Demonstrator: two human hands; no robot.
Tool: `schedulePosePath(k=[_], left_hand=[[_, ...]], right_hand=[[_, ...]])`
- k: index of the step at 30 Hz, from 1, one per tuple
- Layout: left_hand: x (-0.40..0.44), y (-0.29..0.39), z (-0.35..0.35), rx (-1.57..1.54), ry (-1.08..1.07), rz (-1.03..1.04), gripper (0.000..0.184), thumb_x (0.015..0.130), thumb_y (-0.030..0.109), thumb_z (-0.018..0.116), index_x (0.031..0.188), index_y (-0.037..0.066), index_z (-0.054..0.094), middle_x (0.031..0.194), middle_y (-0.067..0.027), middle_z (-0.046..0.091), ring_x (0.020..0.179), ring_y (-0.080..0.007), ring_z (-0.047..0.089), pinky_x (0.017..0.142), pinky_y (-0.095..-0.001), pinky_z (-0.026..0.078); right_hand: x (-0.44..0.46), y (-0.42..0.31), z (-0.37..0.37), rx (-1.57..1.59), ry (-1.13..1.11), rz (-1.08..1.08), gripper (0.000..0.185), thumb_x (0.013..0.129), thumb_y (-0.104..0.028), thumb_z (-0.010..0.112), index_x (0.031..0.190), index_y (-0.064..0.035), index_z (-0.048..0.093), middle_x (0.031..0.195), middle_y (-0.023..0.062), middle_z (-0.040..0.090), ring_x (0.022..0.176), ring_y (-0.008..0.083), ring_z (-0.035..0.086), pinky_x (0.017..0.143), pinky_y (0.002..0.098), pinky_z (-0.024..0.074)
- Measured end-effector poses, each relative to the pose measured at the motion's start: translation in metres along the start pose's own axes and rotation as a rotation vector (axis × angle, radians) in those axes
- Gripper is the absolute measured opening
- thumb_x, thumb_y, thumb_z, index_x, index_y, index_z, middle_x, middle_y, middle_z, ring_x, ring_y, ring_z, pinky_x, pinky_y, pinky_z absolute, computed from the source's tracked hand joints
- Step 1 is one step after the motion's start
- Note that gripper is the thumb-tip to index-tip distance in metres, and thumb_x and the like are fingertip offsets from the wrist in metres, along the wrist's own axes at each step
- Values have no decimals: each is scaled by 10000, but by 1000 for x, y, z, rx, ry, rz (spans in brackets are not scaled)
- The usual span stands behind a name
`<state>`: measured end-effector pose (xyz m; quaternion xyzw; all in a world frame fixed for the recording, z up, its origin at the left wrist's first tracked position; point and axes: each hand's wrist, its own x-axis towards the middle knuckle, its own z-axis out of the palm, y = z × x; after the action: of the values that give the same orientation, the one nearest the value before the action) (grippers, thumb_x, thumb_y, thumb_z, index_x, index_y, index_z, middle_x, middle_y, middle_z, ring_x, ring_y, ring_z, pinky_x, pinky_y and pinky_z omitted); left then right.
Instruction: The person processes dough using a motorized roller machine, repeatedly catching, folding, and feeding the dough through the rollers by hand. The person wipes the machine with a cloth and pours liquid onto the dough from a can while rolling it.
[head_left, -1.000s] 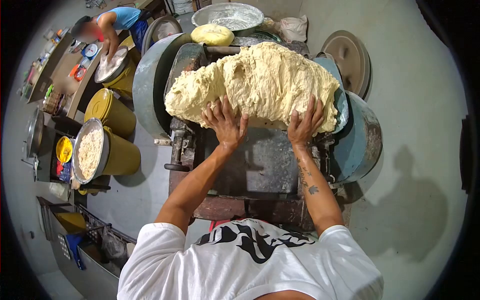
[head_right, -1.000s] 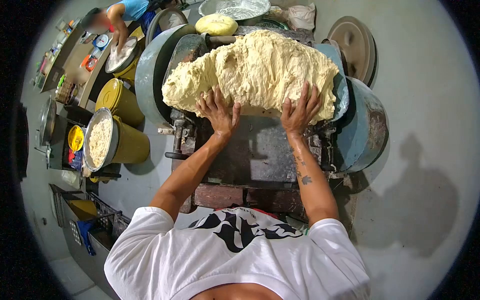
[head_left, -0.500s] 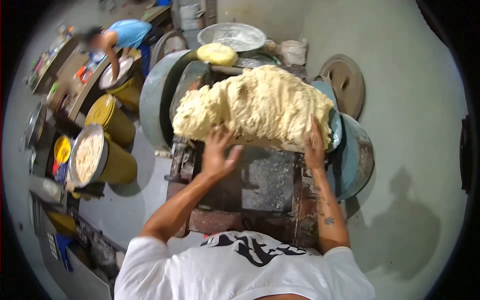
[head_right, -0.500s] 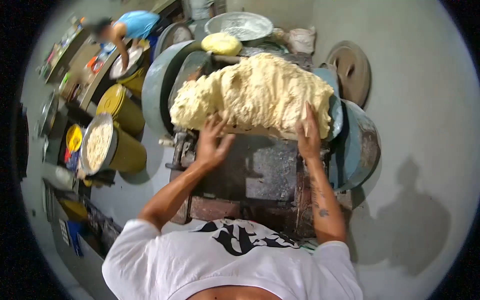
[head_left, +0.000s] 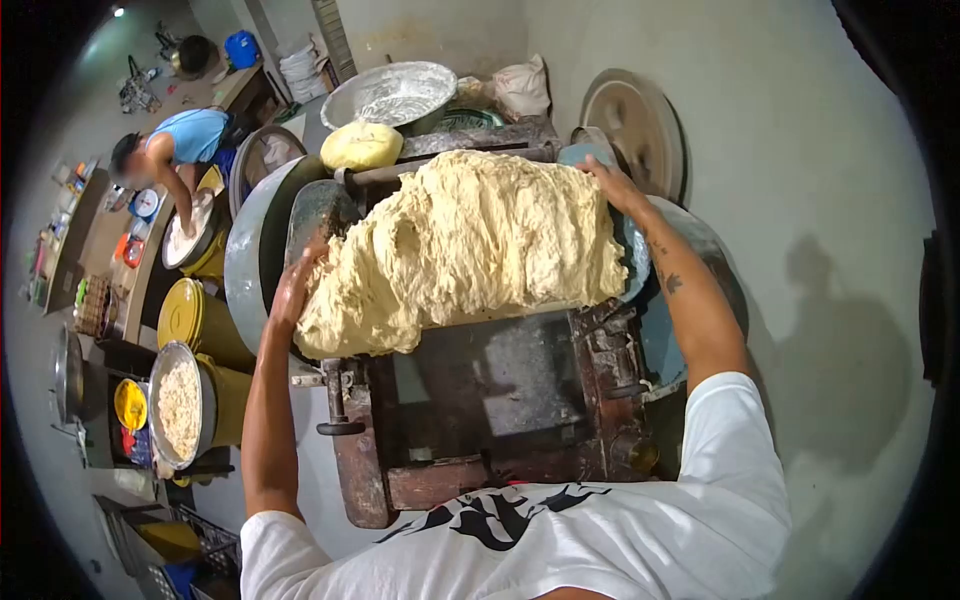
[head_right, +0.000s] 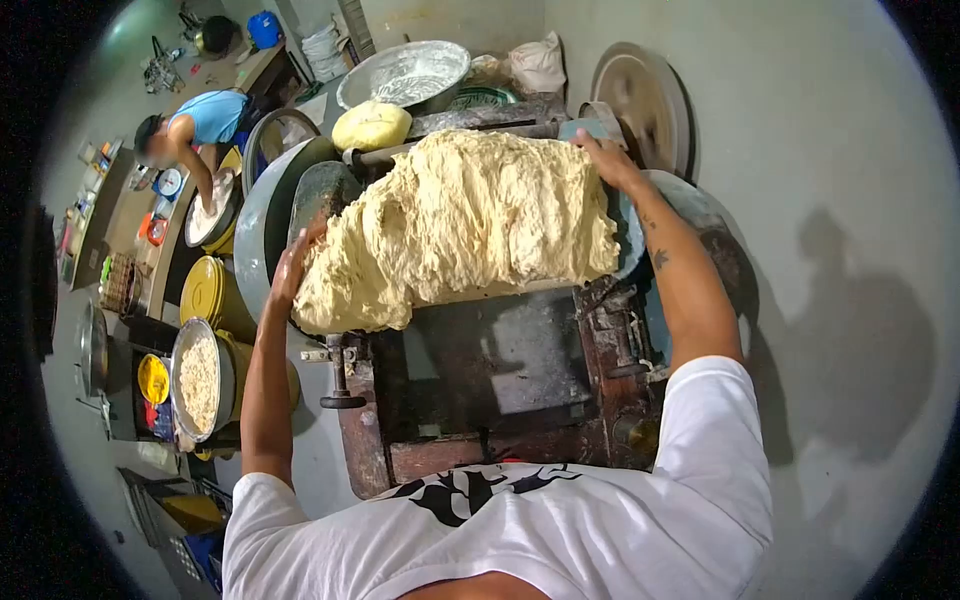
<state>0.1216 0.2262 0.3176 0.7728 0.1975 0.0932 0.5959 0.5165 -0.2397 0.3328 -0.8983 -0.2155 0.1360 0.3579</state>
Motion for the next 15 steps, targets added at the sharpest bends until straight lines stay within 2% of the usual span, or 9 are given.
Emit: schedulePosePath(k=[3, 5, 7, 9, 10, 11, 12, 13, 15], left_hand=[[-20, -3, 17, -38, 125, 7, 615, 1058, 487, 467, 1343, -43, 598, 1349, -156, 615, 1275, -242, 541, 1116, -358, 368], [-35, -14, 33, -79, 238, 48, 584, 1062, 460, 470, 1333, -39, 603, 1344, -144, 619, 1270, -238, 544, 1116, -357, 367], [-49, -31, 59, -140, 402, 187, 558, 1072, 424, 441, 1332, -47, 590, 1347, -152, 616, 1277, -252, 536, 1123, -366, 357], [-65, -43, 104, -596, 514, 195, 621, 1047, 478, 442, 1428, -9, 496, 1401, -150, 520, 1294, -264, 506, 1147, -397, 352], [-71, -50, 123, -476, 624, 227, 604, 1064, 446, 397, 1436, -22, 481, 1427, -169, 507, 1349, -278, 454, 1167, -402, 307], [-76, -56, 141, -353, 733, 260, 588, 1080, 414, 352, 1443, -35, 466, 1453, -187, 493, 1405, -291, 401, 1187, -407, 261], [-77, -52, 163, -417, 780, 282, 614, 1067, 443, 367, 1490, -3, 377, 1499, -175, 413, 1401, -294, 395, 1183, -424, 286], [-78, -46, 186, -486, 827, 302, 662, 1054, 473, 382, 1537, 30, 288, 1544, -164, 332, 1396, -297, 388, 1178, -440, 310], [-71, -23, 226, -511, 955, 359, 725, 1038, 518, 373, 1537, 0, 283, 1576, -192, 253, 1454, -312, 279, 1201, -456, 241]], right_hand=[[-13, 9, 28, 384, 73, -10, 812, 1005, -710, 319, 1365, -48, 621, 1413, 205, 574, 1309, 336, 534, 1102, 448, 379], [-39, 3, 42, 393, 255, -146, 813, 1015, -697, 317, 1392, -28, 584, 1389, 197, 587, 1280, 311, 554, 1079, 434, 408], [-32, 30, 62, 915, 239, -204, 661, 1086, -537, 296, 1400, -16, 555, 1368, 143, 596, 1217, 225, 588, 1044, 368, 443], [-58, 5, 67, 976, 309, -193, 616, 1096, -488, 298, 1376, -10, 568, 1328, 121, 611, 1205, 207, 584, 1047, 361, 443], [-55, 22, 78, 959, 367, -278, 624, 1094, -493, 298, 1386, -5, 556, 1333, 122, 608, 1197, 206, 588, 1048, 362, 445], [-66, 18, 85, 1005, 402, -223, 646, 1089, -512, 300, 1403, 3, 532, 1344, 129, 599, 1208, 218, 584, 1061, 375, 442], [-83, -6, 91, 1102, 406, -246, 674, 1076, -544, 317, 1412, 5, 519, 1349, 142, 591, 1228, 240, 572, 1081, 394, 433], [-90, -4, 100, 1051, 509, -199, 701, 1084, -538, 252, 1459, 18, 458, 1395, 160, 564, 1265, 262, 561, 1090, 414, 445], [-115, -34, 116, 1117, 592, -172, 695, 1082, -535, 239, 1513, -9, 383, 1506, 163, 448, 1380, 278, 446, 1172, 433, 348]])
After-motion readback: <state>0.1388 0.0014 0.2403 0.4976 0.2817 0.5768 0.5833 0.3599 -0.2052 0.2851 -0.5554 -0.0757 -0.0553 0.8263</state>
